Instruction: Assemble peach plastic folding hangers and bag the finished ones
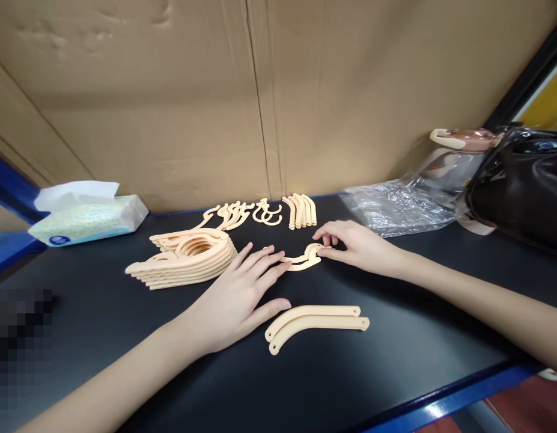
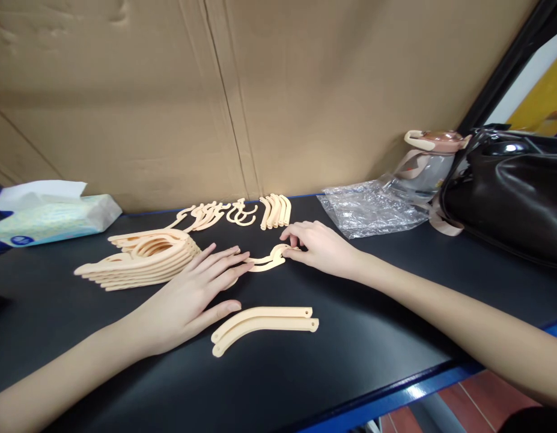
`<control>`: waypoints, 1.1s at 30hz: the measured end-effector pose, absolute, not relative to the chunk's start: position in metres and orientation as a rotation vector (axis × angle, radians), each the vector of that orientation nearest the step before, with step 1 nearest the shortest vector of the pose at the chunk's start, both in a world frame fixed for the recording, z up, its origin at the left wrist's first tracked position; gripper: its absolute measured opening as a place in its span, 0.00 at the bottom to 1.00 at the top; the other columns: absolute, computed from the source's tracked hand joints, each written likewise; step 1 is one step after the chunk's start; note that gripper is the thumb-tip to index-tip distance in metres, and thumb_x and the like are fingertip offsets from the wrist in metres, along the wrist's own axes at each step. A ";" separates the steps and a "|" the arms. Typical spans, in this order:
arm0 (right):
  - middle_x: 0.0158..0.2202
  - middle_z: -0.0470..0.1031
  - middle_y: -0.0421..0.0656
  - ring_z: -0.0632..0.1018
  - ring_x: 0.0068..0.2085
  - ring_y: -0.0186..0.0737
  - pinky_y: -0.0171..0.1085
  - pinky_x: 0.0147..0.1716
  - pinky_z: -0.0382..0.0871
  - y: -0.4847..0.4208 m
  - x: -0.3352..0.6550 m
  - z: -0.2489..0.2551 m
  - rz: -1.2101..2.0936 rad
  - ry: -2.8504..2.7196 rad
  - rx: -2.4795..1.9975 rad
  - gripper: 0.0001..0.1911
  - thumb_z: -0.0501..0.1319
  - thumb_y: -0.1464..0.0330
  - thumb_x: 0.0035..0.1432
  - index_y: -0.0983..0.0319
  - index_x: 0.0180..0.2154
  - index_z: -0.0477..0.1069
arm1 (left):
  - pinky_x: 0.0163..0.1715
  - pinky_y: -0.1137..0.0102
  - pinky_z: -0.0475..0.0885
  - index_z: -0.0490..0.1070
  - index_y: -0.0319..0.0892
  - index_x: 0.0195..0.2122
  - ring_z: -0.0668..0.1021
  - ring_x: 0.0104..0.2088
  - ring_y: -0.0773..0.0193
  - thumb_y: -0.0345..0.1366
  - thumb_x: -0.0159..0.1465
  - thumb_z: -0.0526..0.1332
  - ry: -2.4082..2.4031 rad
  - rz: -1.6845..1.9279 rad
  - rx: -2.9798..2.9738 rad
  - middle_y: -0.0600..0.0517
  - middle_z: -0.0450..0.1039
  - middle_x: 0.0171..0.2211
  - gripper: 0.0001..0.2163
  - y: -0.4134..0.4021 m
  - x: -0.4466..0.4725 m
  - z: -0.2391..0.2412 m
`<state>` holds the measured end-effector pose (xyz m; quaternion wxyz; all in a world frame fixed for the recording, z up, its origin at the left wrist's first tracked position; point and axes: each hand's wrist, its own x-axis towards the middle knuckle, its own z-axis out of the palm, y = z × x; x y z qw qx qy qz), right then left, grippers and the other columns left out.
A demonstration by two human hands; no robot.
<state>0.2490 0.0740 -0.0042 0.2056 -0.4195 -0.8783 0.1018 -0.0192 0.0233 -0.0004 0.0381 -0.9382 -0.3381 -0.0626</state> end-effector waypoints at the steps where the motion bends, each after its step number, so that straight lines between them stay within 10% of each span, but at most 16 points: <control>1: 0.33 0.72 0.40 0.72 0.35 0.38 0.37 0.37 0.62 0.074 0.249 -0.004 0.284 -2.453 -1.164 0.12 0.59 0.62 0.62 0.61 0.44 0.71 | 0.63 0.49 0.49 0.57 0.41 0.62 0.57 0.65 0.54 0.49 0.70 0.47 -1.041 -0.177 -2.879 0.47 0.59 0.63 0.24 0.023 -0.019 0.000; 33: 0.32 0.70 0.42 0.70 0.35 0.39 0.38 0.37 0.62 0.077 0.253 -0.005 0.278 -2.456 -1.180 0.12 0.56 0.60 0.63 0.60 0.40 0.74 | 0.60 0.50 0.57 0.61 0.41 0.60 0.59 0.63 0.50 0.47 0.69 0.49 -0.967 -0.278 -2.813 0.43 0.59 0.62 0.23 0.023 -0.021 0.001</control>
